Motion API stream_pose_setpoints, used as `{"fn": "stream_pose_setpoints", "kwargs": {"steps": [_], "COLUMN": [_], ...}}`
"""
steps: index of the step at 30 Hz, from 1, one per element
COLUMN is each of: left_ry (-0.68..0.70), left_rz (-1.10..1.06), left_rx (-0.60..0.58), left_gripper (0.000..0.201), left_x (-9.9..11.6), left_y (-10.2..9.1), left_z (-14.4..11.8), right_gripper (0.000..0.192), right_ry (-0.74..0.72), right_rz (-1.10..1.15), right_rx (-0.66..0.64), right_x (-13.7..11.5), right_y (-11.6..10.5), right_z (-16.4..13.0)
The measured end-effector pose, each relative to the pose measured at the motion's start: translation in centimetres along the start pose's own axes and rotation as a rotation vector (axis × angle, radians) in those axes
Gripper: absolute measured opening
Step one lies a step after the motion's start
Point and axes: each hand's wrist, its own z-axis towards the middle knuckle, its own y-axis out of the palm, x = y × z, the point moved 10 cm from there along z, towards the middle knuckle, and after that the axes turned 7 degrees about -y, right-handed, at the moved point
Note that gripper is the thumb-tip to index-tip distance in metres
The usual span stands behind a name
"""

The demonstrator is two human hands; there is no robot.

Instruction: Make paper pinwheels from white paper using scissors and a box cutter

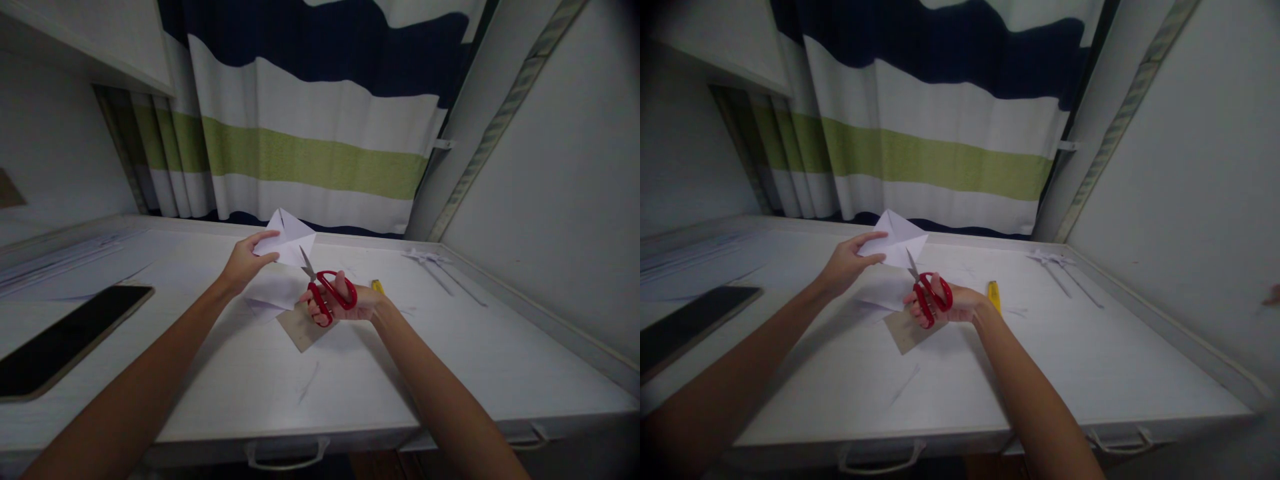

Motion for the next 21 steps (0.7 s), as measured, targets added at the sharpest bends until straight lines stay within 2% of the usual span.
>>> {"fn": "stream_pose_setpoints", "kwargs": {"steps": [21], "left_ry": [-0.026], "left_rz": [0.012], "left_rx": [0.0], "left_gripper": [0.048], "left_x": [0.2], "left_y": [0.08], "left_z": [-0.18], "right_gripper": [0.067], "right_ry": [0.007], "right_rz": [-0.023], "right_rx": [-0.019], "right_x": [-0.03], "right_y": [0.24], "right_z": [-0.08]}}
